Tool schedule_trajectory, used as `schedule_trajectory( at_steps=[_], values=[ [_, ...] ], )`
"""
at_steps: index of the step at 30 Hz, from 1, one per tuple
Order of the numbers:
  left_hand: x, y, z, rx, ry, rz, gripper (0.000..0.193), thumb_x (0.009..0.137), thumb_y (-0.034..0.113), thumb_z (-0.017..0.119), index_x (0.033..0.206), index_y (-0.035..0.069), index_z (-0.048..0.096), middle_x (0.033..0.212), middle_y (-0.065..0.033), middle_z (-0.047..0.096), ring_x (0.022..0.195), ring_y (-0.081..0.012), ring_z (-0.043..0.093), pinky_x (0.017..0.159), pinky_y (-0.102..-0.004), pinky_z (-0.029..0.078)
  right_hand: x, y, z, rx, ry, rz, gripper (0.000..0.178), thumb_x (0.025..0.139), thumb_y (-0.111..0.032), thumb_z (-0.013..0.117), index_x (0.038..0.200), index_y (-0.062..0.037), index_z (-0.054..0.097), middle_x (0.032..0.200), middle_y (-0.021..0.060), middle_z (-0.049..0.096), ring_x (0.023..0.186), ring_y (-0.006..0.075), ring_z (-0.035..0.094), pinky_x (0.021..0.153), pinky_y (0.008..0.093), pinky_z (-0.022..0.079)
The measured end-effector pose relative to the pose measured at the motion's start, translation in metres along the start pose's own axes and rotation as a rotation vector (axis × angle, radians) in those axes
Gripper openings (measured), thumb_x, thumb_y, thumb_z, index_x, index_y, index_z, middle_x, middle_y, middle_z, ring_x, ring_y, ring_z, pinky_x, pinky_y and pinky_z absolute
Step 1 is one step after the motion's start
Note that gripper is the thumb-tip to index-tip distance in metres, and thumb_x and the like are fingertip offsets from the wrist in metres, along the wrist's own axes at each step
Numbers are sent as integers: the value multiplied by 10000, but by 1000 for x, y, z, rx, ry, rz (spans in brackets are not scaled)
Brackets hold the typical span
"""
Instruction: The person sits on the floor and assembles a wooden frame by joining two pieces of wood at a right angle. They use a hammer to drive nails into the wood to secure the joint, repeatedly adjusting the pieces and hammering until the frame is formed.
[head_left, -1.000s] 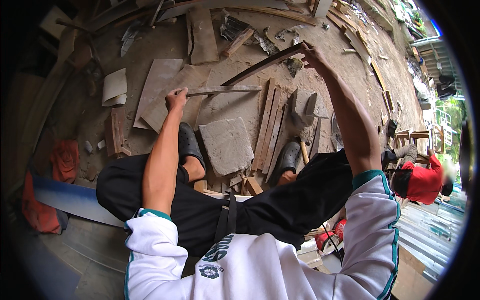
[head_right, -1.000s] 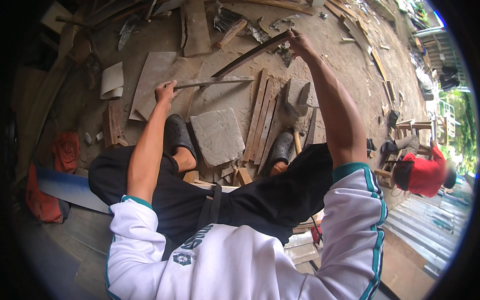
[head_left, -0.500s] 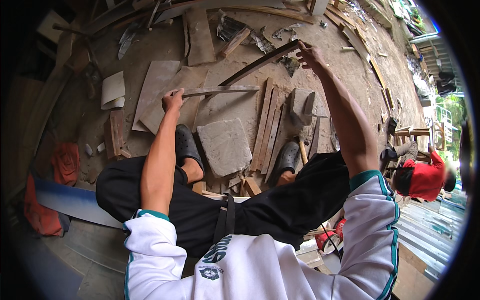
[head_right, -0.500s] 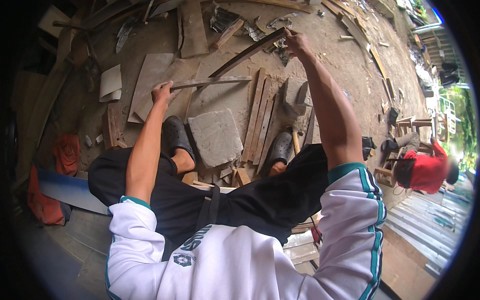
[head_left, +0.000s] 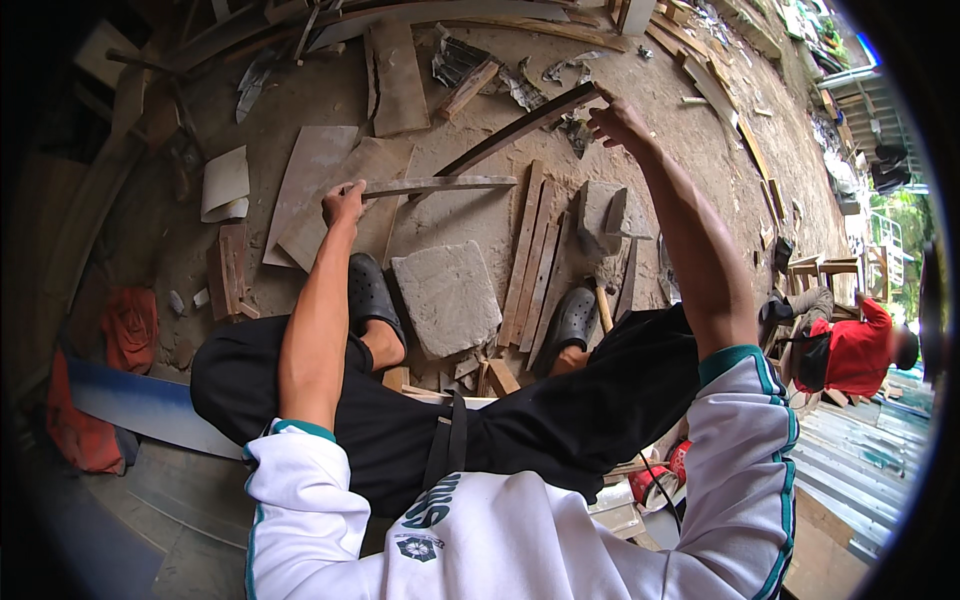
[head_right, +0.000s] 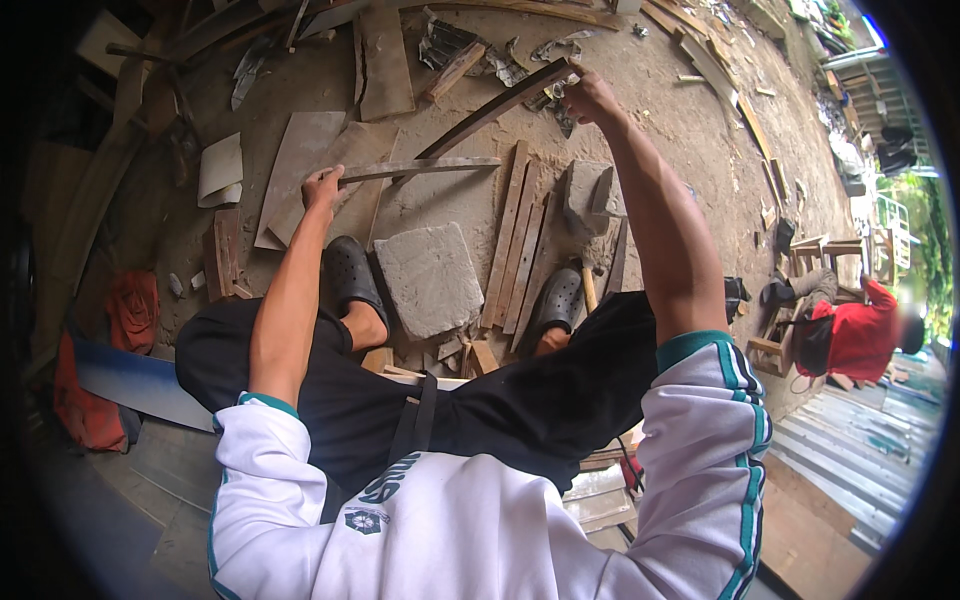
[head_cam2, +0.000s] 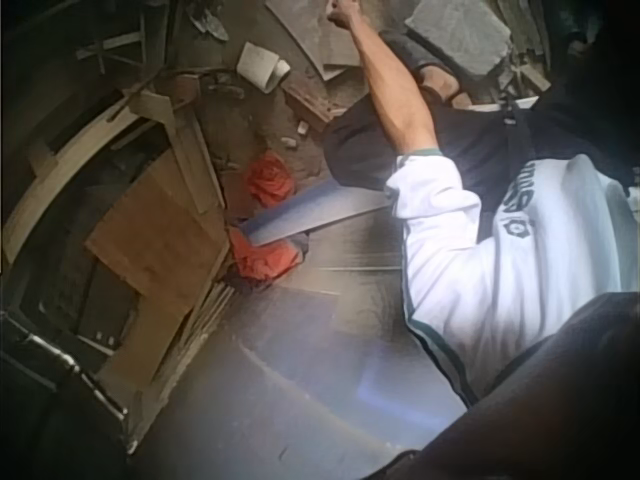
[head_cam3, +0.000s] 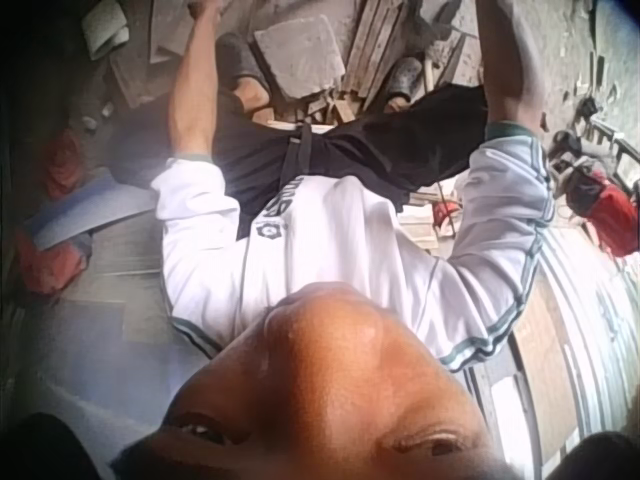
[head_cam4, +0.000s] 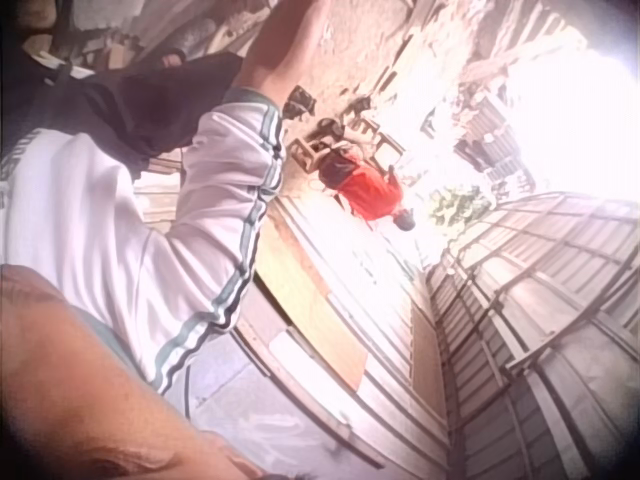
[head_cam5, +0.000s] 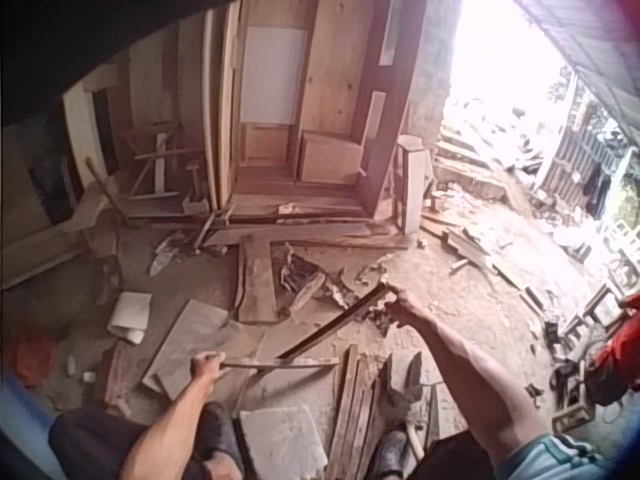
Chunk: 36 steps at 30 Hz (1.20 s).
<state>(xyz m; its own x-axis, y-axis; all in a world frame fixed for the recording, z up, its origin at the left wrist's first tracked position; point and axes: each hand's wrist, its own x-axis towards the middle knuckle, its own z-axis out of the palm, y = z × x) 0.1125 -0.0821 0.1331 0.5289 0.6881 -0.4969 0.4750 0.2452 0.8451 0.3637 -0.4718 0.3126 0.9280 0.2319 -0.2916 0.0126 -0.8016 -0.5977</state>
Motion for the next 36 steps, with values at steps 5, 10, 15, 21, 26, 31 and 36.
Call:
schedule_trajectory(
  at_steps=[5,10,15,21,26,31,36],
  values=[
    [-2,1,3,22,6,-5,396,820,198,767,1114,-24,621,1140,-191,610,995,-282,639,816,-376,605,1,5,1,0,13,-15,666,886,-151,556,1499,-272,325,797,70,685,683,189,695,529,339,590],
    [3,-6,2,-20,-4,-15,398,822,193,766,1119,-20,609,1155,-184,598,1017,-280,624,832,-385,594,-6,3,0,-64,-23,-10,713,892,-193,586,1524,-233,257,925,130,691,735,211,697,591,354,599],
    [7,-11,2,-64,45,30,426,809,211,771,1133,-24,625,1081,-182,638,878,-256,672,712,-338,610,-12,3,3,-12,-35,-31,749,890,-208,595,1537,-219,217,940,133,686,759,214,693,605,356,604],
    [-7,-4,5,-59,2,-26,437,833,169,749,1181,-28,573,1203,-201,579,1058,-294,616,871,-403,587,-16,7,1,-2,-49,-13,764,888,-206,585,1542,-245,192,815,114,675,715,196,679,569,341,606],
    [-11,2,6,-29,8,-27,455,836,177,748,1197,-33,567,1223,-208,567,1068,-296,613,880,-399,585,-11,9,5,31,-40,-26,794,882,-178,593,1545,-244,162,835,126,684,694,204,678,553,346,603],
    [-7,1,5,-6,59,32,425,818,209,760,1144,-25,620,1071,-184,644,864,-245,674,714,-328,606,-8,4,6,36,-44,-9,816,872,-133,585,1548,-251,143,851,126,692,693,213,683,549,341,600],
    [-4,-1,6,5,72,30,420,820,205,759,1145,-22,622,1080,-179,644,857,-251,671,704,-337,605,-11,3,7,56,-50,-15,813,865,-107,569,1547,-248,151,864,129,698,700,215,687,563,340,602]
  ],
)
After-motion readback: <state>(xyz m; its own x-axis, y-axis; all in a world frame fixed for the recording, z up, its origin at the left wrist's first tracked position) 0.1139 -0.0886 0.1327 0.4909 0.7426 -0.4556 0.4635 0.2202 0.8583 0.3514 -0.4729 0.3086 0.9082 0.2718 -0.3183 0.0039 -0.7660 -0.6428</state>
